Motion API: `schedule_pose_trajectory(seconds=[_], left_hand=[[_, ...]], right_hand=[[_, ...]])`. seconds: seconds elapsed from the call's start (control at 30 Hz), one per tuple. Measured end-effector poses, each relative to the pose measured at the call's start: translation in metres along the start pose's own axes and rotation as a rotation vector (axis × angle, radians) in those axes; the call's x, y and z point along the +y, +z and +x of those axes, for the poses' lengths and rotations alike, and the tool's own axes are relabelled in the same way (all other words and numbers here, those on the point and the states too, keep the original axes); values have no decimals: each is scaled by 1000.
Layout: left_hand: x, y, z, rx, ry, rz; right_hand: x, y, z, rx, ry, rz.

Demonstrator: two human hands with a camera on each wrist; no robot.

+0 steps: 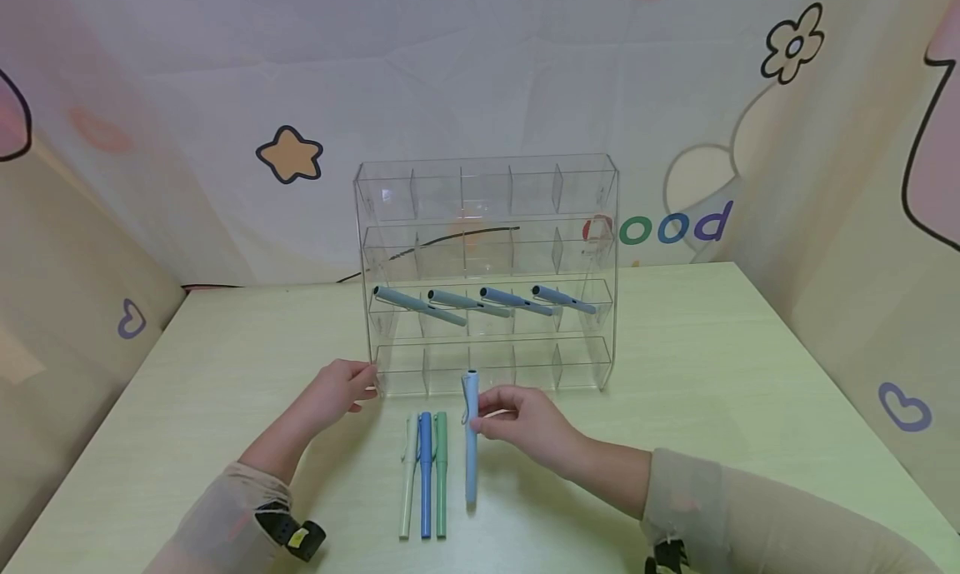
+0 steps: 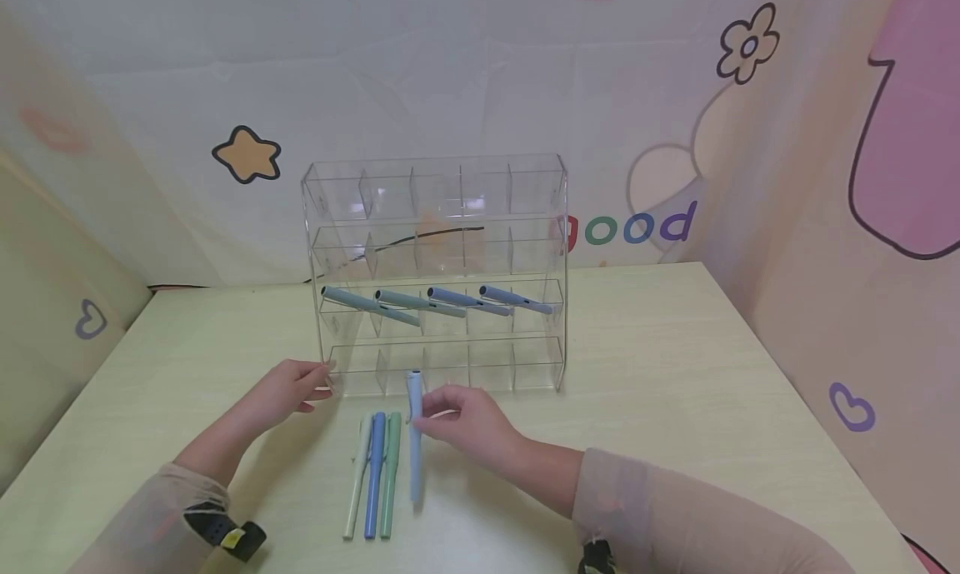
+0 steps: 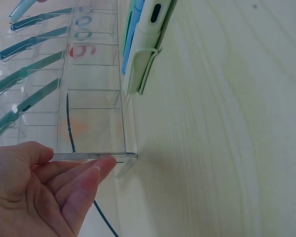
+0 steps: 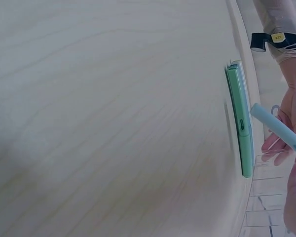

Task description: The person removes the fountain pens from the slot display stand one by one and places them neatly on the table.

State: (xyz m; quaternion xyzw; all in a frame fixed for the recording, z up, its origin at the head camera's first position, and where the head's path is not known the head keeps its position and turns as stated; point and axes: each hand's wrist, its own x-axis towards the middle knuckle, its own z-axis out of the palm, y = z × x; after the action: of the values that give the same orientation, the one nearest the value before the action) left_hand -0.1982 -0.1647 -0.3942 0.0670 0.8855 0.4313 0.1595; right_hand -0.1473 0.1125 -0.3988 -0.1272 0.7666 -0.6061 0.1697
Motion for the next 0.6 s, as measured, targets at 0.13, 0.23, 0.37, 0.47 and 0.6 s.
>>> schedule_pose_trajectory(seconds=[0.13,0.23,0.37,0.47,0.6], left_hand=[[0,0,0,-3,-5,-1],[0,0,0,-4,-5,-1],[0,0,0,-4,-1,-4],[0,0,0,-6,-2,-4],[0,0,0,-5,-6,-2]], right_hand=[[2,0,0,-26,29,43],[4,1,1,-44,37,60],[7,3,2,-54,53,70],[9,4,3,-60,65,68],[11,6,3,-67,78,76]])
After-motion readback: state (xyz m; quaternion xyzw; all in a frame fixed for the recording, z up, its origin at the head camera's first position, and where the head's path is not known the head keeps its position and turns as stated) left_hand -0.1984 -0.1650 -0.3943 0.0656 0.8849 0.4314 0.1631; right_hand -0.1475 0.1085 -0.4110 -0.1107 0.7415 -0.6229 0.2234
